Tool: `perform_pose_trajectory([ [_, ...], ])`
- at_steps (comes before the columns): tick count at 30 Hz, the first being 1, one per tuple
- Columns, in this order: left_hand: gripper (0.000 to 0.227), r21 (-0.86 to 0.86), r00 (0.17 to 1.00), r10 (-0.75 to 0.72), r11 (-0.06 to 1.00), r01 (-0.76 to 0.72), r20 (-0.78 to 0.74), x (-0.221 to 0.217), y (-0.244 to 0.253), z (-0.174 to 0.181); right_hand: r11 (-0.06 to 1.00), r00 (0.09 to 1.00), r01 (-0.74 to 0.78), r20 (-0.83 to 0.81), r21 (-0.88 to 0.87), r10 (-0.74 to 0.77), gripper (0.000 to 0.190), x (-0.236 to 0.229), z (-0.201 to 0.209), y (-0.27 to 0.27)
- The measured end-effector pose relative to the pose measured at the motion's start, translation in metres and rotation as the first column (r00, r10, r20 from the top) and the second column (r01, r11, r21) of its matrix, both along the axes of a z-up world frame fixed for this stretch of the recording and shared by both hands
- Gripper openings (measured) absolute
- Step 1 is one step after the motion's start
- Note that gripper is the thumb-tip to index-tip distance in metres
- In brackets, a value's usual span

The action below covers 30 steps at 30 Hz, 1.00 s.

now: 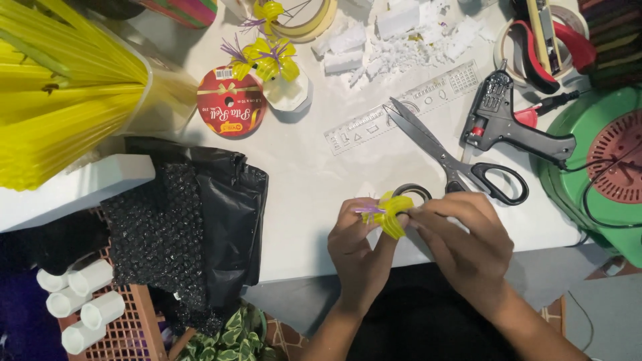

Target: Wrapping the stems of small artificial yellow flowers with black floral tape and trimming with scissors.

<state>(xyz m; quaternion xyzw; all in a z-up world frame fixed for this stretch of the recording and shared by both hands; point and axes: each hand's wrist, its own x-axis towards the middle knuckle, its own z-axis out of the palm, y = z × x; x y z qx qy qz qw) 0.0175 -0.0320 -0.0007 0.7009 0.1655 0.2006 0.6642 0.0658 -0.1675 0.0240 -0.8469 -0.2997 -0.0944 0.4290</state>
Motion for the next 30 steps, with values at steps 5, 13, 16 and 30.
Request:
perform_pose_trajectory([
  [5, 0.019, 0.027, 0.996, -0.051, 0.998, 0.049, 0.071, -0.004, 0.005, -0.016, 0.972, 0.845, 0.035, -0.526, 0.233, 0.095, 0.006, 0.005, -0.003, -0.003],
  [13, 0.012, -0.017, 0.944, -0.232, 0.970, 0.242, 0.234, 0.000, 0.022, -0.036, 0.793, 0.254, 0.347, -0.865, 0.500, 0.433, 0.033, -0.008, -0.054, -0.024],
  [16, 0.015, 0.012, 0.892, -0.360, 0.928, 0.371, 0.273, 0.004, 0.030, -0.038, 0.737, 0.149, 0.382, -0.825, 0.557, 0.546, 0.040, -0.010, -0.054, -0.021],
  [30, 0.017, 0.020, 0.997, -0.061, 0.998, 0.062, -0.043, 0.008, 0.012, -0.009, 0.997, 1.000, 0.013, -0.010, 0.078, -0.012, 0.012, -0.011, -0.020, 0.012],
])
